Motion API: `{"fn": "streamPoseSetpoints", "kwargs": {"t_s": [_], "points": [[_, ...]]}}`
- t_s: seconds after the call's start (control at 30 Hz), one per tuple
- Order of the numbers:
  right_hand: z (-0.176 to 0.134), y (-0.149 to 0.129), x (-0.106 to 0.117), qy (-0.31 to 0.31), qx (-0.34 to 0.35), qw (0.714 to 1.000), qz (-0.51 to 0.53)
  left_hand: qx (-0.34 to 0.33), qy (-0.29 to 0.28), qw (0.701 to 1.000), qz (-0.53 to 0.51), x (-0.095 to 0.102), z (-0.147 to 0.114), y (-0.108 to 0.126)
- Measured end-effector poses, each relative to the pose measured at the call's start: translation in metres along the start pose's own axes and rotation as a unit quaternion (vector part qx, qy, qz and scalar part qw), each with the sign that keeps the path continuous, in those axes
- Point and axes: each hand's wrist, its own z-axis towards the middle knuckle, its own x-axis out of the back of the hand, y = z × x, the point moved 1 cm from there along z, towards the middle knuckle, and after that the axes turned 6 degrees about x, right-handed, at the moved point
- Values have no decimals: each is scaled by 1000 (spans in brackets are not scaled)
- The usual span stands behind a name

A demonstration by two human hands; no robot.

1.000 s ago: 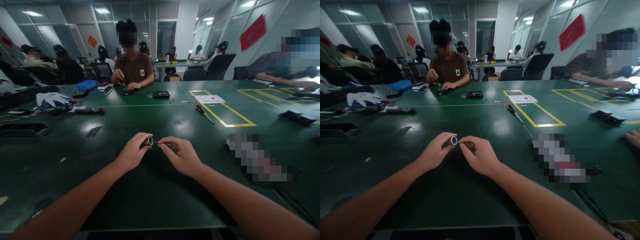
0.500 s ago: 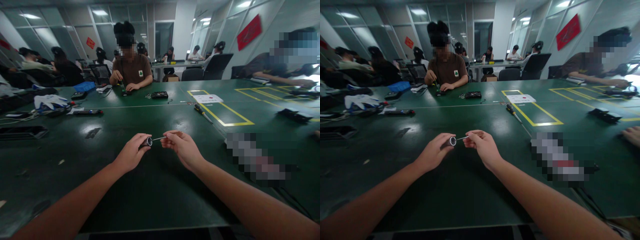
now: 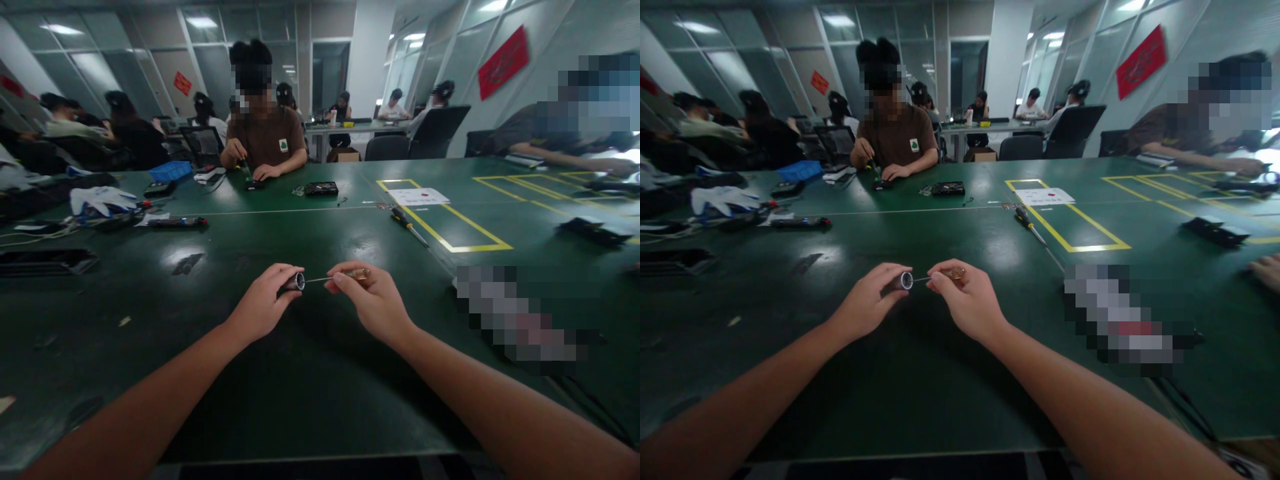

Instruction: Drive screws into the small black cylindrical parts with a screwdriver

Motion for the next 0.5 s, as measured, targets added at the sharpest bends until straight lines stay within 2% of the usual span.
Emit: {"fn": "streamPoseSetpoints", "kwargs": {"t_s": [0.17, 0.3, 0.5], "points": [[-5, -1, -3, -42, 27, 995, -85, -15, -10, 1000, 13, 0, -2, 1], [-8, -6, -3, -70, 77, 982, -155, -24, -5, 999, 35, 0, -2, 3], [-9, -13, 0, -50, 117, 973, -191, -13, 2, 999, 41, 1, -2, 4]]}}
